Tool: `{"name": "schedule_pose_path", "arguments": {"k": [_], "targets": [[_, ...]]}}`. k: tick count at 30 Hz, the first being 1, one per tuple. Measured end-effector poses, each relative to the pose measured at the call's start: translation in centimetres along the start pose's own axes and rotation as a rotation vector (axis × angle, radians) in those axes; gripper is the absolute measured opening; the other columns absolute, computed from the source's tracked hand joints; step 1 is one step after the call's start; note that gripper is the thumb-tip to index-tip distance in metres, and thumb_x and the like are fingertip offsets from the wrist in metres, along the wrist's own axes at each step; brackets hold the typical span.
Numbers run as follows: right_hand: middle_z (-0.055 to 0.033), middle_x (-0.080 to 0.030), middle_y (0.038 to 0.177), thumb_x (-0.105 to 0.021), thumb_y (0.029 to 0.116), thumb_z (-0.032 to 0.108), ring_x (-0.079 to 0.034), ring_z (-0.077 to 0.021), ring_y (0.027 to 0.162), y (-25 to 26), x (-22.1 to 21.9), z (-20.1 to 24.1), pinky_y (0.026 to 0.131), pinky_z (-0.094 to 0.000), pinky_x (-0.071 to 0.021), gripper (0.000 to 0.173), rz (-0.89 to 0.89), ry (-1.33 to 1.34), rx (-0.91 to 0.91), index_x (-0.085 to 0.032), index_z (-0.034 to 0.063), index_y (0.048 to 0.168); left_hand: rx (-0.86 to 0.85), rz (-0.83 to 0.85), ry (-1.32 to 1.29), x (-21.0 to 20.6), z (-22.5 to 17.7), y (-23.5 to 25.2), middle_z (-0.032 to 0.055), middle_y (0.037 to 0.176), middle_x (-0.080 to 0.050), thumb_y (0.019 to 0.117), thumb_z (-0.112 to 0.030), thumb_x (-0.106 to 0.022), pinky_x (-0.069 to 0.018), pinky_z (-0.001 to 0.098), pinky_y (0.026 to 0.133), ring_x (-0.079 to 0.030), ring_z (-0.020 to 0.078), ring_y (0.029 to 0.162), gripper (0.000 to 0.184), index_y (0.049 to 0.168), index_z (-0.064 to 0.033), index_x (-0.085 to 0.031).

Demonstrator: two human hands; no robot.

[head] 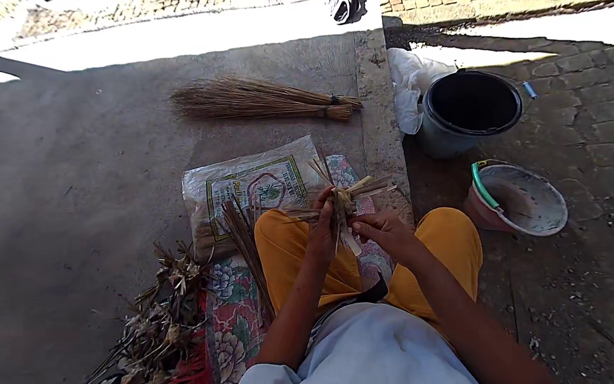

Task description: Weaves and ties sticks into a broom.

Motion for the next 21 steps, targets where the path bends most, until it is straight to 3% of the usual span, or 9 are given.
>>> {"name": "schedule_pose_path", "arguments": {"k": [2, 5, 9, 11, 15, 17, 21], "targets": [[0.0057, -0.067, 0.082, -0.061, 0.1006, 0.013, -0.06, 0.0018, 0.073, 0.3, -1.1, -0.5, 0.072, -0.0169, -0.0516, 0.015, 0.003, 0.045, 0.038, -0.07, 0.0014, 0.1, -0.03, 0.01, 0.026, 0.0, -0.1, -0.1, 0.0058, 0.124, -0.071, 0.0854, -0.035, -0.081, -0.0587, 0.034, 0.092, -0.07, 0.0164, 0.106, 0.051, 0.132, -0.0206, -0.066], [0.0096, -0.064, 0.077, -0.063, 0.0975, 0.01, -0.057, 0.0037, 0.07, 0.0, -2.3, -0.5, 0.069, -0.0149, -0.0487, 0.009, 0.063, 0.101, 0.083, -0.069, 0.0061, 0.091, -0.006, -0.037, -0.034, 0.6, -0.1, 0.1, 0.0117, 0.122, -0.072, 0.0841, -0.033, -0.083, -0.0616, 0.0344, 0.084, -0.074, 0.0203, 0.097, 0.046, 0.125, -0.0161, -0.069], [0.0099, -0.067, 0.083, -0.063, 0.0981, 0.011, -0.062, 0.0011, 0.077, -0.9, -3.6, -0.3, 0.074, -0.0185, -0.0527, 0.009, 0.308, 0.214, 0.1, -0.07, 0.0087, 0.094, 0.057, -0.076, -0.165, 2.1, -0.5, 0.7, 0.0139, 0.119, -0.07, 0.094, -0.033, -0.073, -0.0631, 0.0351, 0.078, -0.074, 0.0231, 0.093, 0.035, 0.124, -0.0168, -0.065], [0.0072, -0.071, 0.09, -0.06, 0.0982, 0.008, -0.066, -0.0025, 0.083, -1.1, -3.7, -0.7, 0.079, -0.0221, -0.0556, 0.012, 0.339, 0.298, 0.087, -0.072, 0.0081, 0.1, 0.045, -0.077, -0.179, 2.0, -0.7, 0.8, 0.0122, 0.116, -0.072, 0.0961, -0.033, -0.07, -0.0632, 0.0361, 0.079, -0.074, 0.0232, 0.096, 0.033, 0.126, -0.0191, -0.066], [0.001, -0.072, 0.095, -0.064, 0.097, 0.004, -0.069, -0.0081, 0.085, -0.1, -3.1, -1.7, 0.083, -0.0268, -0.0593, 0.013, 0.129, 0.437, 0.01, -0.071, 0.0035, 0.108, 0.017, -0.114, -0.087, 1.1, -0.8, 0.4, 0.0095, 0.119, -0.071, 0.1015, -0.029, -0.063, -0.0612, 0.0401, 0.089, -0.072, 0.0233, 0.104, 0.033, 0.133, -0.0187, -0.064], [-0.0006, -0.072, 0.09, -0.067, 0.0937, 0.004, -0.069, -0.009, 0.081, 0.4, -2.7, -2.3, 0.081, -0.0284, -0.0597, 0.01, 0.032, 0.507, -0.025, -0.07, 0.0026, 0.103, -0.019, -0.104, -0.004, 0.6, -0.7, 0.1, 0.0101, 0.122, -0.071, 0.1011, -0.026, -0.064, -0.061, 0.0394, 0.089, -0.072, 0.0224, 0.102, 0.035, 0.134, -0.0159, -0.063], [-0.0018, -0.072, 0.083, -0.073, 0.0901, 0.002, -0.069, -0.0089, 0.076, 0.9, -2.3, -3.2, 0.077, -0.0269, -0.0601, 0.006, -0.093, 0.513, -0.065, -0.07, 0.0016, 0.095, -0.128, -0.071, 0.195, 0.0, -0.6, -0.5, 0.0026, 0.118, -0.072, 0.0989, -0.014, -0.066, -0.0572, 0.0301, 0.092, -0.069, 0.0113, 0.101, 0.031, 0.13, -0.015, -0.067]]}}
Point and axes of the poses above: each hand's wrist, its own y-axis towards the middle knuckle, its own x-axis out of the back of the hand, z = x × y, the point moved 9 cm from there along y, towards the middle knuckle
